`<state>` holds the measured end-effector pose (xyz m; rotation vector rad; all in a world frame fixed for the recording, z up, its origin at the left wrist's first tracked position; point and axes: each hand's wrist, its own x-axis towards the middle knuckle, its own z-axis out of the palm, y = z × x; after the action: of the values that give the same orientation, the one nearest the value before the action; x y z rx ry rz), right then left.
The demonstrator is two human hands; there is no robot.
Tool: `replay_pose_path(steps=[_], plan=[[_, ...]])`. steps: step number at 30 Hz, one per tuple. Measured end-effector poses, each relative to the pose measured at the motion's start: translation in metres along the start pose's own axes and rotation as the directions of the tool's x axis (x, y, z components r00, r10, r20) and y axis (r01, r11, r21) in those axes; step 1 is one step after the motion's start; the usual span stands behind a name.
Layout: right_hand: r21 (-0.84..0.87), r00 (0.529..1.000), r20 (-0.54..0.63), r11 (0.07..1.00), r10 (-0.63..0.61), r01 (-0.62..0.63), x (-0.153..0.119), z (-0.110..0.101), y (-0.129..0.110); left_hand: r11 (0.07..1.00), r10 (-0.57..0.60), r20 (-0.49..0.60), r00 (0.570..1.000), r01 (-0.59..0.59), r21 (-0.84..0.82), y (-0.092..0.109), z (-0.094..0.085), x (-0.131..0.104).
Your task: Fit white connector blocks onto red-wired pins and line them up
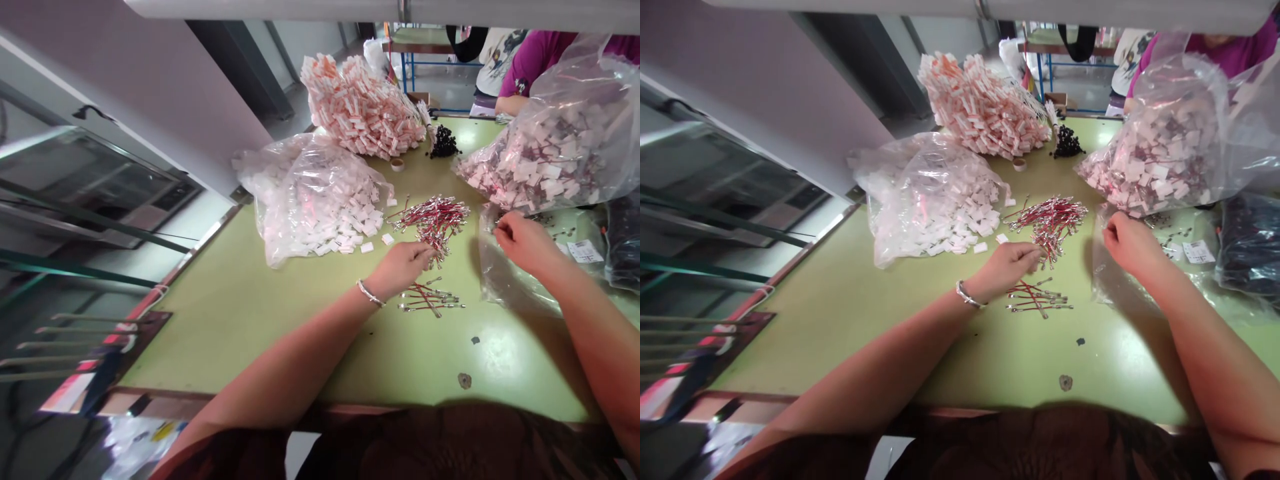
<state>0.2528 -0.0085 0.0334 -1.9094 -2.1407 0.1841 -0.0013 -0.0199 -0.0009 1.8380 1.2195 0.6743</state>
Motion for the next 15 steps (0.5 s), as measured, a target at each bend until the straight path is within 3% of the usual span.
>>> replay_pose_path(steps=[3, 5, 7, 9, 15], plan=[[0.310, 0.997, 0.078, 0.951, -0.027, 0.001, -0.014, 0.009, -0.028, 0.997, 0.059, 0.086, 0.995, -0.063, 0.053, 0.006, 0.006, -0.004], [0.599, 0.981, 0.193, 0.795, -0.026, -0.097, -0.024, 0.016, -0.045, 0.996, 0.068, 0.108, 0.992, -0.074, 0.052, 0.009, 0.008, -0.005], [0.768, 0.968, 0.246, 0.618, -0.041, -0.169, -0.032, 0.021, -0.058, 0.996, 0.078, 0.116, 0.990, -0.083, 0.035, 0.010, 0.009, -0.006], [0.836, 0.969, 0.242, 0.519, -0.052, -0.180, -0.036, 0.026, -0.064, 0.996, 0.083, 0.116, 0.990, -0.086, 0.016, 0.011, 0.009, -0.007], [0.882, 0.974, 0.226, 0.427, -0.019, -0.196, -0.038, 0.037, -0.065, 0.992, 0.124, 0.162, 0.979, -0.125, 0.001, 0.012, 0.008, -0.009]])
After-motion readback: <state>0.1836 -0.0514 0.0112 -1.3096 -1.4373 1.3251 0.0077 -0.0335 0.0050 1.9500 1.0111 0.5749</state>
